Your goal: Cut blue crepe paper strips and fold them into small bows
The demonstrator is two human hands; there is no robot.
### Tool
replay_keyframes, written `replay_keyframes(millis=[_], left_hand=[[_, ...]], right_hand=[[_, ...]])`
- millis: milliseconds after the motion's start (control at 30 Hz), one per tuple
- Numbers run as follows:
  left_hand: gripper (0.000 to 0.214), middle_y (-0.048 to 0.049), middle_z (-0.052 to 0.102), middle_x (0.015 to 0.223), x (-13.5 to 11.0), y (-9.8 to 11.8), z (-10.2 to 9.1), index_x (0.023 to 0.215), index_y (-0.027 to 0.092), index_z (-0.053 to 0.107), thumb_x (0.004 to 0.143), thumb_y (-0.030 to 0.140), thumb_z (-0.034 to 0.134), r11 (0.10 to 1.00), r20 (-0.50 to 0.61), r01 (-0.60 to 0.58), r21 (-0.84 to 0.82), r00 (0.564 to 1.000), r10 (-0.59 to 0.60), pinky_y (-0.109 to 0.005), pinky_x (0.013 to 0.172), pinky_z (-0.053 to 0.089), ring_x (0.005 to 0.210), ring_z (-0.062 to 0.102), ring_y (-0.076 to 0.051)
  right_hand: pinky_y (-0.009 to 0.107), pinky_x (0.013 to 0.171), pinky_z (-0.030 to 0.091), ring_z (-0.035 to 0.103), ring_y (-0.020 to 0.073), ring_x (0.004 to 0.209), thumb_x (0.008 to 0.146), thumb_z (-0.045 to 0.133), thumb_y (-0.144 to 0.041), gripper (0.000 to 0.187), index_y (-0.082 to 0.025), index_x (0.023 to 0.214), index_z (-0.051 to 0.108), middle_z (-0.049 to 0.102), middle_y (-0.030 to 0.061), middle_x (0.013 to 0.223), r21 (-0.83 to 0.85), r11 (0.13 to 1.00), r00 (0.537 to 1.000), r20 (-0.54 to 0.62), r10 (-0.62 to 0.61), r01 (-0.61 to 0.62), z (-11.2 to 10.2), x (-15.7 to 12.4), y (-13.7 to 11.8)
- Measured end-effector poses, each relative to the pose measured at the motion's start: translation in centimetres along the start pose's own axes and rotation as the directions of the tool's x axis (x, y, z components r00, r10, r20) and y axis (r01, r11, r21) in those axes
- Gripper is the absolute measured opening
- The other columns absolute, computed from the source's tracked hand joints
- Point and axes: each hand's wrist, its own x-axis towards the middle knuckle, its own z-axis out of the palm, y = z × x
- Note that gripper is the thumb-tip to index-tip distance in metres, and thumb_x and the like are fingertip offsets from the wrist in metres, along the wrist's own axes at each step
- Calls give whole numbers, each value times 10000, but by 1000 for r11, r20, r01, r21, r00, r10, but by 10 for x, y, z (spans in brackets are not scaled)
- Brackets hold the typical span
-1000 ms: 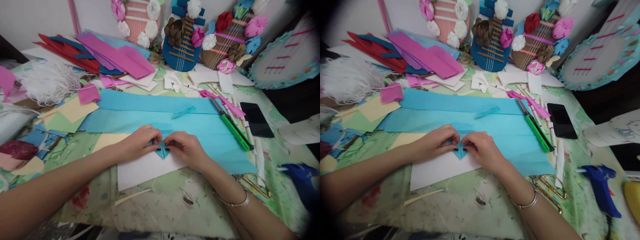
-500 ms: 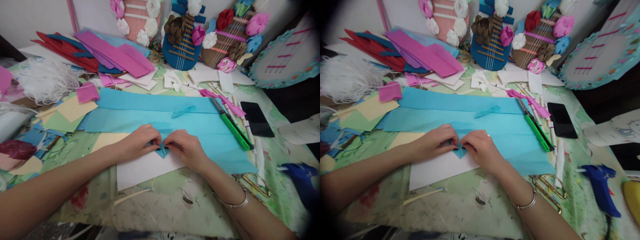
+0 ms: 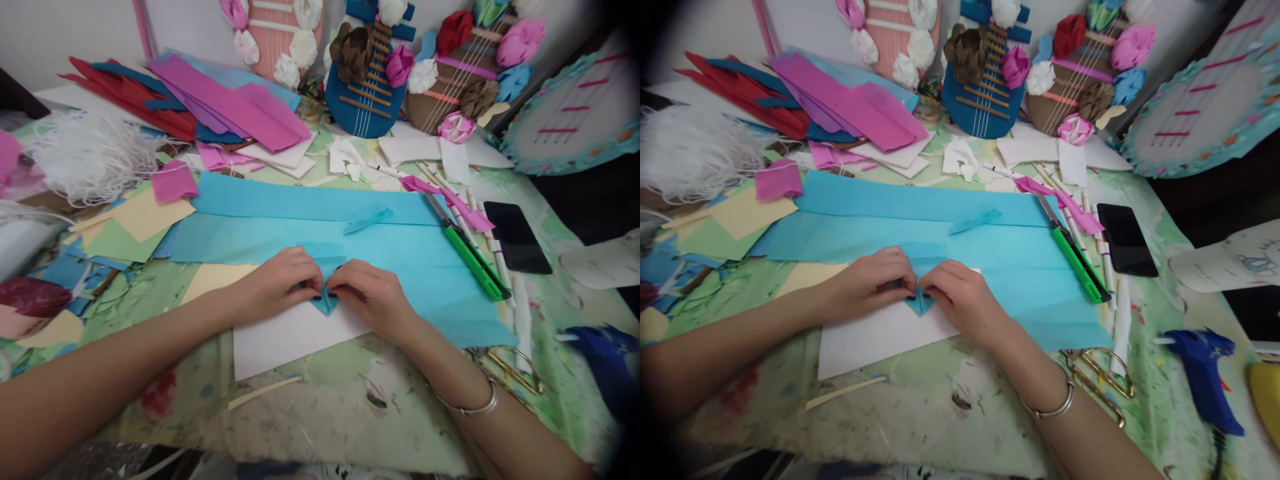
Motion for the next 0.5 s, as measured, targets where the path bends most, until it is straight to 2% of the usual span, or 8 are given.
replay_keyframes(millis=[500], left_hand=[[133,0,607,786,-1,-1,-2,829,191,568,934,207,488,1000,18,-7,-8,1000,7,-289,780,368,814,511,-150]], right_hand=[[272,720,484,587,132,770,927,491,-123,166,-189,892,638,669,36,821,-27,999,999,17,-27,27,1,-1,0]])
